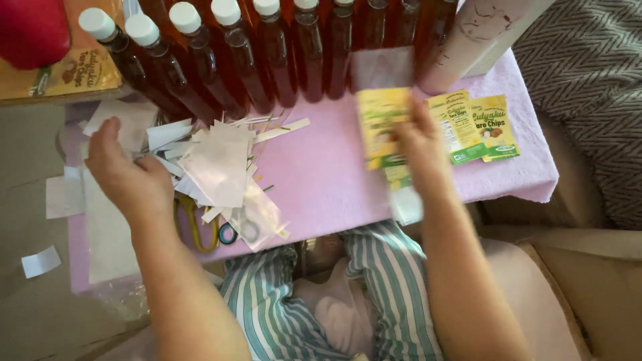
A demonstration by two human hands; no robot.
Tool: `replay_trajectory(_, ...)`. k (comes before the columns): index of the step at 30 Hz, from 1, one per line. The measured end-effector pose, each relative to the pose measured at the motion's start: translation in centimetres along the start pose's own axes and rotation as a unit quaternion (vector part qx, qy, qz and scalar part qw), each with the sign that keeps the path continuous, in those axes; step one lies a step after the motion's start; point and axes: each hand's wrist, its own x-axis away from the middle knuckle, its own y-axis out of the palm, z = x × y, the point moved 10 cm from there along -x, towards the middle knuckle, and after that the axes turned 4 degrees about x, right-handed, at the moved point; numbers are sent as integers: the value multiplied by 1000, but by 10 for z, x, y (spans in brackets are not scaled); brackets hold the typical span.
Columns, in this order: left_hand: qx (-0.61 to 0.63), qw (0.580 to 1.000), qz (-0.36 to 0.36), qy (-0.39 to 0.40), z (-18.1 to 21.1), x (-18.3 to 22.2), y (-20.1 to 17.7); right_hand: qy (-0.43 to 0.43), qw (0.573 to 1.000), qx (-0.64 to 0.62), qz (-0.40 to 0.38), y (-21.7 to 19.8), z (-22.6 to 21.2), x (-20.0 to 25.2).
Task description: Manually organizing and preparing small packets of taro chips and paper labels on a table for packaging.
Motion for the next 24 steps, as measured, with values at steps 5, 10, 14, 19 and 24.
replay_trajectory(5,37,996,76,11,28,2,-34,-35,993,71,92,-92,-16,-7)
replay_trajectory(10,31,993,106,28,31,6,-41,-118,971,125,165,-174,21,-50)
replay_trajectory(14,22,991,120,51,29,9,-45,-116,966,145,179,-204,22,-58)
replay_trajectory(19,14,990,132,45,29,10,-48,-37,988,81,125,-175,32,-41)
replay_trajectory(24,25,992,125,24,33,9,-45,29,992,110,61,-111,32,0)
